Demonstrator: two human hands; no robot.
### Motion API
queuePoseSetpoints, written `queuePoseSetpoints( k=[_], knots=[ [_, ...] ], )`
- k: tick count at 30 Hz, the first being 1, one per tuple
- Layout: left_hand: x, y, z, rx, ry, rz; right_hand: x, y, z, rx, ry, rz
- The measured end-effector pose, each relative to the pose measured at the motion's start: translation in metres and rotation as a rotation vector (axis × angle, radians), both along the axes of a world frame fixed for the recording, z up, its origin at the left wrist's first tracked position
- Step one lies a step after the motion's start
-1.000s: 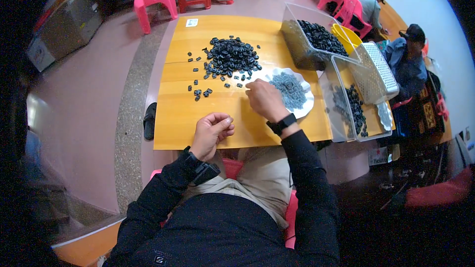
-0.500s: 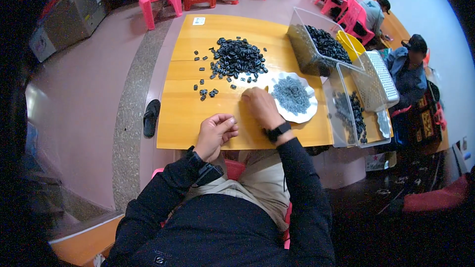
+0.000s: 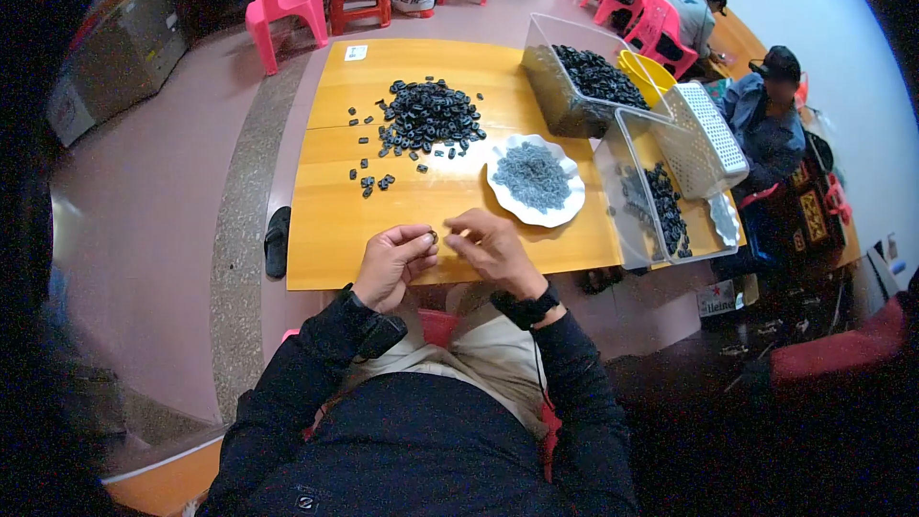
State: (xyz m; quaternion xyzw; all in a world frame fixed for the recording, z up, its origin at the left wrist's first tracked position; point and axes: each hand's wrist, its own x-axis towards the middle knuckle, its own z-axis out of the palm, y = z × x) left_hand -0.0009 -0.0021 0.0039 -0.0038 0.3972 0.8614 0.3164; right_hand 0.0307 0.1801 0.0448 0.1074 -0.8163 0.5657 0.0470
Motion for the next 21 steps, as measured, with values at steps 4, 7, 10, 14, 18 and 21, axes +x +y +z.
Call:
queuePoseSetpoints(
  k=[4, 7, 10, 14, 18, 21],
  knots=[
    [0.002, 0.002, 0.005, -0.018, 0.017, 0.044, -0.005, 0.066, -0.003, 0.639, 0.293, -0.417],
    [0.002, 0.003, 0.005, -0.014, 0.012, 0.018, -0.001, 0.097, -0.001, 0.881, 0.205, -0.584],
    [0.002, 0.005, 0.000, -0.039, 0.040, -0.023, -0.002, 0.117, -0.008, 0.986, 0.186, -0.569],
    [0.003, 0.004, 0.002, -0.059, 0.050, -0.024, -0.012, 0.115, -0.004, 1.004, 0.091, -0.576],
    [0.003, 0.004, 0.000, -0.052, 0.059, -0.008, -0.017, 0.114, -0.001, 1.003, -0.017, -0.546],
    [0.002, 0.005, -0.002, -0.036, 0.060, -0.001, -0.018, 0.116, -0.002, 0.982, -0.022, -0.536]
  ],
)
